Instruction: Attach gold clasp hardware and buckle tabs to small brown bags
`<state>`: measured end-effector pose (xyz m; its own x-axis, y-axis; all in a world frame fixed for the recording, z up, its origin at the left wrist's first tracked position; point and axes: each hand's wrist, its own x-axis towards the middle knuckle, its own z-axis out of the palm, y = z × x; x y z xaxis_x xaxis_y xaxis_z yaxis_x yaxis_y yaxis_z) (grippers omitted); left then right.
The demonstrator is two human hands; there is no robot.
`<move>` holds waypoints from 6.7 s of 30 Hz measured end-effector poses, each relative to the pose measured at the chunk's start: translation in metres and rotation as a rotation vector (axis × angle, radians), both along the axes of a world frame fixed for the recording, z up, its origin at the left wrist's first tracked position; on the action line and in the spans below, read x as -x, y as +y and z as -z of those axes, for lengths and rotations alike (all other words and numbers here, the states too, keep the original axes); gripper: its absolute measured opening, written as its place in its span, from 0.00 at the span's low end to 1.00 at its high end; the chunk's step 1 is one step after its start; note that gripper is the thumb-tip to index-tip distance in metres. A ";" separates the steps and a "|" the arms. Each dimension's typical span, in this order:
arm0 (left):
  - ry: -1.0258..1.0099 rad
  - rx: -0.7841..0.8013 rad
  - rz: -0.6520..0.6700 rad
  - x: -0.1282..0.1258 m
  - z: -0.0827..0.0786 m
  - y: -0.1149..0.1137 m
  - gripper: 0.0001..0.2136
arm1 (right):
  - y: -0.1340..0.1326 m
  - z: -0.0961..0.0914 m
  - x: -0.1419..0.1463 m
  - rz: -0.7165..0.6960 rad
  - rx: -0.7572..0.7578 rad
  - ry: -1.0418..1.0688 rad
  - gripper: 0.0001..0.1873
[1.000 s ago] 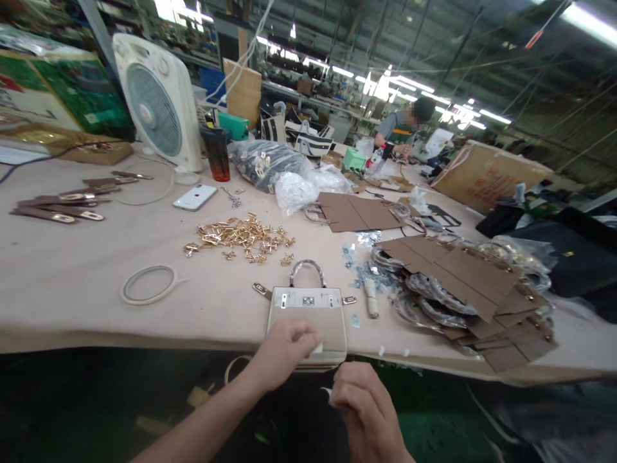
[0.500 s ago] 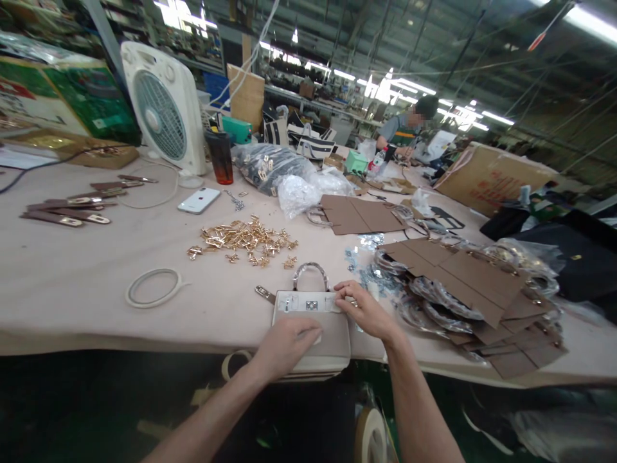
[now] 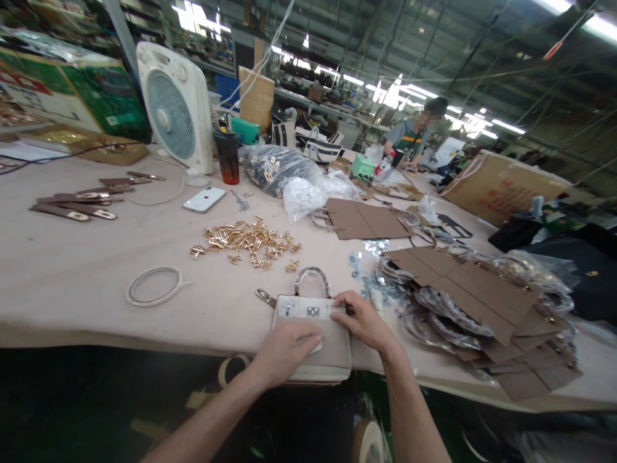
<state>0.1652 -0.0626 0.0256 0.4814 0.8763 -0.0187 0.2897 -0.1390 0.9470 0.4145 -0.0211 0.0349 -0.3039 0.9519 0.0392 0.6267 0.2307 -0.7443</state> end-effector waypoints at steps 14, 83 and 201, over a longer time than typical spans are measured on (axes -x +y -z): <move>-0.003 0.010 0.099 0.005 0.008 0.000 0.17 | 0.015 0.021 0.003 0.180 0.136 0.186 0.13; -0.039 -0.081 0.086 0.016 0.006 0.002 0.14 | -0.086 0.012 0.066 0.065 -0.231 0.056 0.07; 0.595 -0.100 -0.139 0.190 -0.045 -0.059 0.28 | -0.111 0.006 0.090 0.489 0.051 0.760 0.14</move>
<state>-0.0247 -0.1216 0.0705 0.2947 0.9416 -0.1630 0.7858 -0.1418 0.6019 0.3247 -0.1319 0.0291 0.2256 0.9741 0.0179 -0.0184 0.0226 -0.9996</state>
